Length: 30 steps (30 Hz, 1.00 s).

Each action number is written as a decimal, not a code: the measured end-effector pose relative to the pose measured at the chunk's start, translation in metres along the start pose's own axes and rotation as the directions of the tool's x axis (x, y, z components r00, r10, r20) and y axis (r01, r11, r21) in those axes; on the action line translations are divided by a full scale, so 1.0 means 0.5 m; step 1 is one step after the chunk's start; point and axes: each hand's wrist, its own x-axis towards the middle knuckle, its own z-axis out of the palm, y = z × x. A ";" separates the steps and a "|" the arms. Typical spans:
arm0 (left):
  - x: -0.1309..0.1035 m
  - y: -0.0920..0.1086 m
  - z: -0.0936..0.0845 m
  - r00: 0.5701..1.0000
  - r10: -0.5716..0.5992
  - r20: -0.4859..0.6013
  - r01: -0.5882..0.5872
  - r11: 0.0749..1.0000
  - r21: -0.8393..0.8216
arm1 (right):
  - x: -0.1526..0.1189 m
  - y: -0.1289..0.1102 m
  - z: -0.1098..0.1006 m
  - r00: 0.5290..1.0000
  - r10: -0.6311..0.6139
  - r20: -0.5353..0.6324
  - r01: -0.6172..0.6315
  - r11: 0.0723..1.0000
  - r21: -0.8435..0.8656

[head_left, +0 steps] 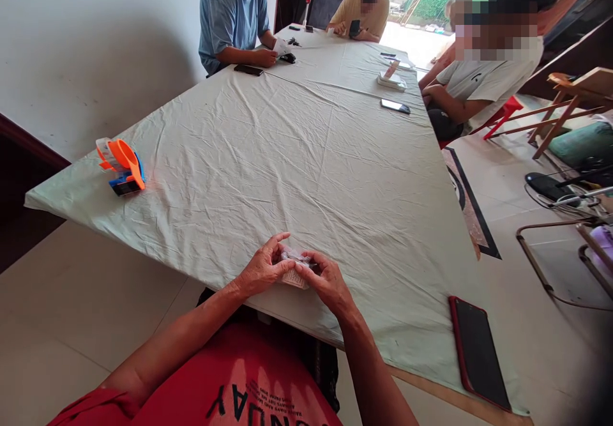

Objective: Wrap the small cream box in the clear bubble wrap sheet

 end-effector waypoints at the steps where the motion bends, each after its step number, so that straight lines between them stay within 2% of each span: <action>1: 0.000 0.000 0.002 1.000 0.007 -0.011 -0.007 1.000 0.015 | -0.001 0.000 0.002 1.000 -0.004 -0.010 0.004 1.000 -0.023; 8: -0.002 0.008 0.009 0.994 0.057 -0.089 -0.038 0.977 0.209 | -0.006 -0.003 0.004 0.997 -0.075 -0.017 0.072 0.988 -0.139; 14: 0.002 0.018 -0.010 0.997 -0.038 0.065 0.034 0.998 0.049 | 0.000 0.004 0.000 0.997 -0.072 -0.002 0.071 0.995 -0.077; 18: 0.004 0.022 -0.009 0.997 -0.060 0.047 0.058 0.997 0.046 | 0.008 0.003 -0.003 0.988 -0.153 -0.013 0.152 0.985 -0.080; 21: 0.005 0.024 -0.006 0.996 -0.074 0.043 0.073 0.997 0.021 | 0.011 -0.005 -0.009 0.995 -0.103 0.016 0.104 0.993 -0.059; 25: 0.005 0.028 -0.008 0.994 -0.081 0.069 0.080 0.997 0.013 | 0.017 -0.016 -0.016 1.000 -0.026 -0.011 0.025 0.999 -0.027; 30: 0.006 0.034 -0.010 0.994 -0.079 0.076 0.074 0.996 0.056 | 0.038 -0.024 -0.009 0.999 -0.042 -0.017 0.041 0.998 -0.054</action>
